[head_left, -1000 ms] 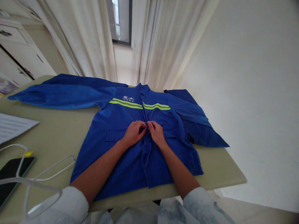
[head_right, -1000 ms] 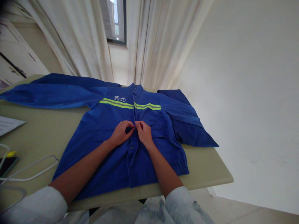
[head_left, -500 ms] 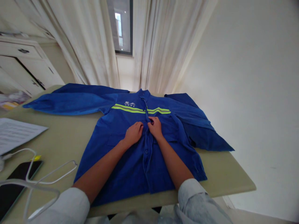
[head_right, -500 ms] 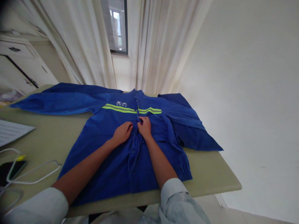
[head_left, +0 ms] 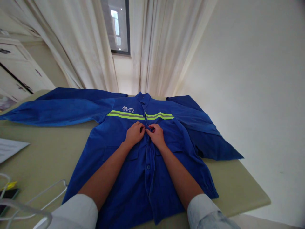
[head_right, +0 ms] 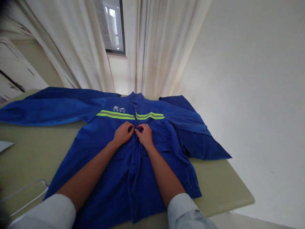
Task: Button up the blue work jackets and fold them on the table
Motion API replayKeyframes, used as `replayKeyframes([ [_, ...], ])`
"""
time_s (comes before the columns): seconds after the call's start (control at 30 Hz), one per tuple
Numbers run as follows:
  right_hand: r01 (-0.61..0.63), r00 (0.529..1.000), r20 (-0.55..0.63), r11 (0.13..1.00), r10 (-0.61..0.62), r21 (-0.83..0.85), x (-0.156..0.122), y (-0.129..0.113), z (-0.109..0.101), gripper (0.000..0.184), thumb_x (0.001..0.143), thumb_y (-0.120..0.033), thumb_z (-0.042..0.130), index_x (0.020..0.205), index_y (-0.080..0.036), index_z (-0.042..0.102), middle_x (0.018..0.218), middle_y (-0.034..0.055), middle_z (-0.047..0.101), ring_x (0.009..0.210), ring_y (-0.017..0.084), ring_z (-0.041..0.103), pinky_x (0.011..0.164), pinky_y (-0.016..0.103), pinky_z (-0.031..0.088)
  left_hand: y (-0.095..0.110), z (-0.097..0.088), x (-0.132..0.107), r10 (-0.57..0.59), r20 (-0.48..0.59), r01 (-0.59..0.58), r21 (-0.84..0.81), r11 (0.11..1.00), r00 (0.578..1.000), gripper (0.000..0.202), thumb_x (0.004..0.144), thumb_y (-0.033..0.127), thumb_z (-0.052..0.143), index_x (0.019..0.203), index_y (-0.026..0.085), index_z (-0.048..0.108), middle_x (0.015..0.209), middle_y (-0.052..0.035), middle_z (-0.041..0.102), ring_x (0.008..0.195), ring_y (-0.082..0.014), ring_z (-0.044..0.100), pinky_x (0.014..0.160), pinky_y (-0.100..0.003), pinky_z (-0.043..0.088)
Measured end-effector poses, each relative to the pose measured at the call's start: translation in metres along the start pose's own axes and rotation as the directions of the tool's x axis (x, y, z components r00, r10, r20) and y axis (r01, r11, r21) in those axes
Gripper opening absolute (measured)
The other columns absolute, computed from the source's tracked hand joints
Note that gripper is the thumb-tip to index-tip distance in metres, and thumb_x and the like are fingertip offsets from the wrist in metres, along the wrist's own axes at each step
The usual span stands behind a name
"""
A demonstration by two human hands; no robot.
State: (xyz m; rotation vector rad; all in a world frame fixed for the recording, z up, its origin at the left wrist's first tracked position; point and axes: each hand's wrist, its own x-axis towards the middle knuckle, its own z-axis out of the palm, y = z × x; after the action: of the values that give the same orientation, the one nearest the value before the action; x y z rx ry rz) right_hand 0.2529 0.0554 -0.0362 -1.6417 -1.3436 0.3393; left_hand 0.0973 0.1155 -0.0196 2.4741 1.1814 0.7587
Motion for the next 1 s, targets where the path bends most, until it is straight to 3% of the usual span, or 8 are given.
replayKeyframes([
  [0.13, -0.032, 0.999, 0.019, 0.998, 0.033, -0.051, 0.002, 0.003, 0.002, 0.013, 0.090, -0.029, 0.069, 0.095, -0.019, 0.075, 0.088, 0.0043, 0.071, 0.071, 0.017, 0.062, 0.074, 0.031, 0.052, -0.002, 0.002, 0.005, -0.075, 0.006, 0.075, -0.092, 0.993, 0.997, 0.014, 0.094, 0.028, 0.063, 0.096, 0.024, 0.077, 0.097, -0.0052, 0.073, 0.092, -0.0235, 0.070, 0.080, -0.034, 0.055],
  [0.3, -0.034, 0.999, 0.028, 0.995, 0.037, -0.098, 0.002, 0.005, 0.003, 0.016, 0.094, -0.026, 0.062, 0.102, -0.019, 0.074, 0.093, 0.0056, 0.071, 0.081, 0.019, 0.065, 0.079, 0.032, 0.052, -0.002, 0.003, 0.006, -0.060, 0.045, 0.062, -0.063, 0.996, 0.997, 0.012, 0.088, 0.029, 0.069, 0.096, 0.024, 0.077, 0.094, -0.0058, 0.070, 0.094, -0.0253, 0.068, 0.078, -0.035, 0.055],
  [0.47, 0.008, 0.999, 0.053, 1.000, -0.007, -0.015, 0.002, 0.003, 0.001, 0.016, 0.095, -0.025, 0.060, 0.101, -0.019, 0.073, 0.098, 0.0066, 0.071, 0.085, 0.019, 0.066, 0.080, 0.031, 0.053, -0.004, 0.004, 0.006, -0.064, 0.042, 0.068, -0.094, 0.993, 0.997, 0.011, 0.088, 0.029, 0.068, 0.097, 0.023, 0.071, 0.099, -0.0058, 0.069, 0.097, -0.0249, 0.068, 0.080, -0.035, 0.055],
  [0.67, 0.009, 0.999, 0.041, 0.999, -0.011, 0.046, 0.002, -0.002, -0.001, 0.019, 0.093, -0.027, 0.060, 0.102, -0.021, 0.074, 0.098, 0.0058, 0.073, 0.081, 0.019, 0.066, 0.077, 0.030, 0.053, -0.006, 0.002, 0.007, -0.072, 0.031, 0.078, -0.227, 0.971, 0.997, 0.015, 0.087, 0.023, 0.068, 0.102, 0.023, 0.067, 0.103, -0.0038, 0.075, 0.099, -0.0240, 0.070, 0.086, -0.036, 0.055],
  [0.8, -0.050, 0.998, 0.036, 0.995, 0.047, 0.084, 0.001, -0.004, -0.001, 0.022, 0.090, -0.030, 0.061, 0.103, -0.020, 0.076, 0.095, 0.0048, 0.076, 0.071, 0.018, 0.065, 0.072, 0.030, 0.054, -0.007, 0.001, 0.007, -0.093, 0.017, 0.094, -0.285, 0.954, 0.996, 0.016, 0.089, 0.024, 0.068, 0.104, 0.023, 0.071, 0.100, -0.0030, 0.078, 0.089, -0.0217, 0.071, 0.082, -0.034, 0.055],
  [1.0, -0.073, 0.997, 0.017, 0.990, 0.072, 0.117, 0.001, -0.007, -0.002, 0.023, 0.089, -0.034, 0.061, 0.101, -0.021, 0.076, 0.091, 0.0033, 0.077, 0.063, 0.016, 0.062, 0.065, 0.028, 0.052, -0.014, 0.003, 0.009, -0.028, -0.014, 0.022, -0.350, 0.937, 0.999, 0.015, 0.094, 0.029, 0.065, 0.102, 0.022, 0.076, 0.096, -0.0029, 0.078, 0.076, -0.0183, 0.067, 0.073, -0.031, 0.052],
])
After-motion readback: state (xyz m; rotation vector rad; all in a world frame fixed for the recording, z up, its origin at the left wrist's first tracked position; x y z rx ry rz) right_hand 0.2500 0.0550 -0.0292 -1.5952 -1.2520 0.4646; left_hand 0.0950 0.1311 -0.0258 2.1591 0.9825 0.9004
